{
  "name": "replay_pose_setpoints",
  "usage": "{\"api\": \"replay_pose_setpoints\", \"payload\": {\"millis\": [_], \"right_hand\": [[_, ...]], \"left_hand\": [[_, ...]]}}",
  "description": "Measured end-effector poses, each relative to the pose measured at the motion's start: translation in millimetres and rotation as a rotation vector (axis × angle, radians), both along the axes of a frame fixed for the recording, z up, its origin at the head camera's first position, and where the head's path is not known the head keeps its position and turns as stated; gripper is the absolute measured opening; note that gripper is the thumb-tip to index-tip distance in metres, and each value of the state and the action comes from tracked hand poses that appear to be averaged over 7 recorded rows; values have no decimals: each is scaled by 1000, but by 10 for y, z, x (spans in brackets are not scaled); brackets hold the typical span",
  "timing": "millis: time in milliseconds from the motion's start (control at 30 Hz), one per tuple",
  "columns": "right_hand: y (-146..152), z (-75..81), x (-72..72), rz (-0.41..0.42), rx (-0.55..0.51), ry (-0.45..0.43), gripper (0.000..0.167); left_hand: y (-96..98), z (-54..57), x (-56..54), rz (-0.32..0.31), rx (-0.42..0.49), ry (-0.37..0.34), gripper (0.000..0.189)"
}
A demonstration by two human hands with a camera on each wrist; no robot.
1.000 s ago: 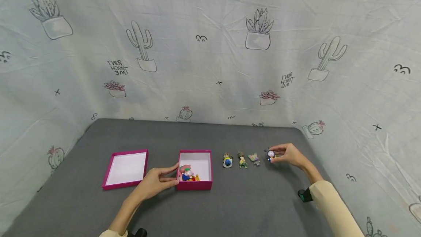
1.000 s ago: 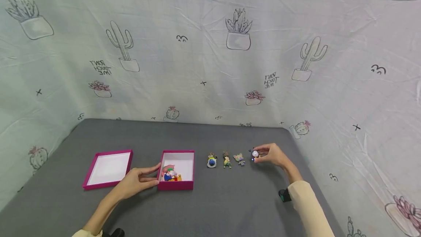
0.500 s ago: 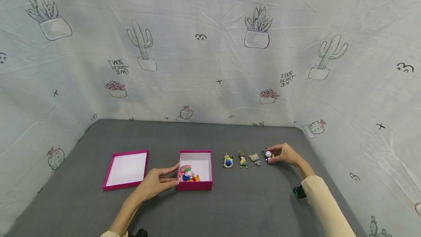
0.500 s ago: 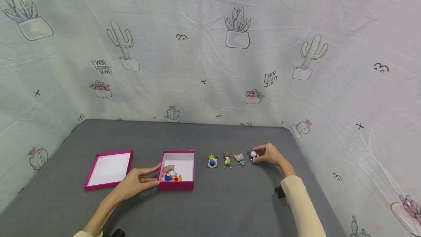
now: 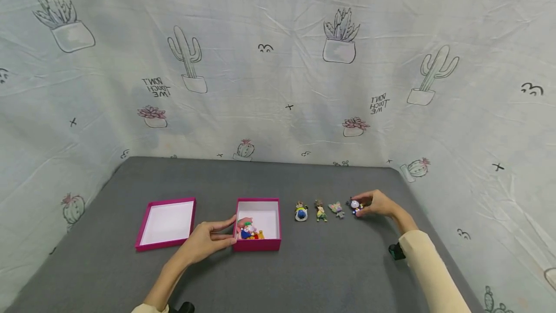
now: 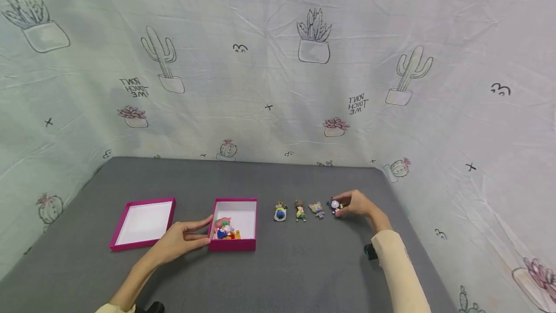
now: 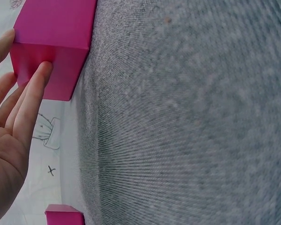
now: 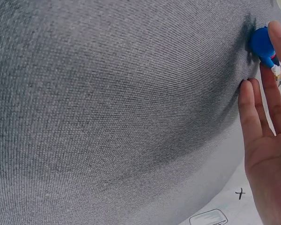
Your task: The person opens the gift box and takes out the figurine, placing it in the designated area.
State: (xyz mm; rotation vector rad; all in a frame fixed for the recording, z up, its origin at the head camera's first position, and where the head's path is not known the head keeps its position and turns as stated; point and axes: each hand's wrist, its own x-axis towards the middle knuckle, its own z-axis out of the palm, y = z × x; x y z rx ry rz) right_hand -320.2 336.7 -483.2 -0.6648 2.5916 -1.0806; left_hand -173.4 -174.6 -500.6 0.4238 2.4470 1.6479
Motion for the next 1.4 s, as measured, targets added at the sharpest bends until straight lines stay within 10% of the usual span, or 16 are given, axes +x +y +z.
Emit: {"api": "replay_pose_setpoints", "payload": {"millis": [733,1000,1400], "right_hand": [[-53,168,6,28,-10,-38,52],[-64,245,92,-125,-340,80,46],[-938,209,250,241,-505,-73,42]], "left_hand": [[-6,79,3,-2,-2,-25,67],[-11,62,-1,-11,11,-11,65],[-26,26,0,-26,42,-12,64]]}}
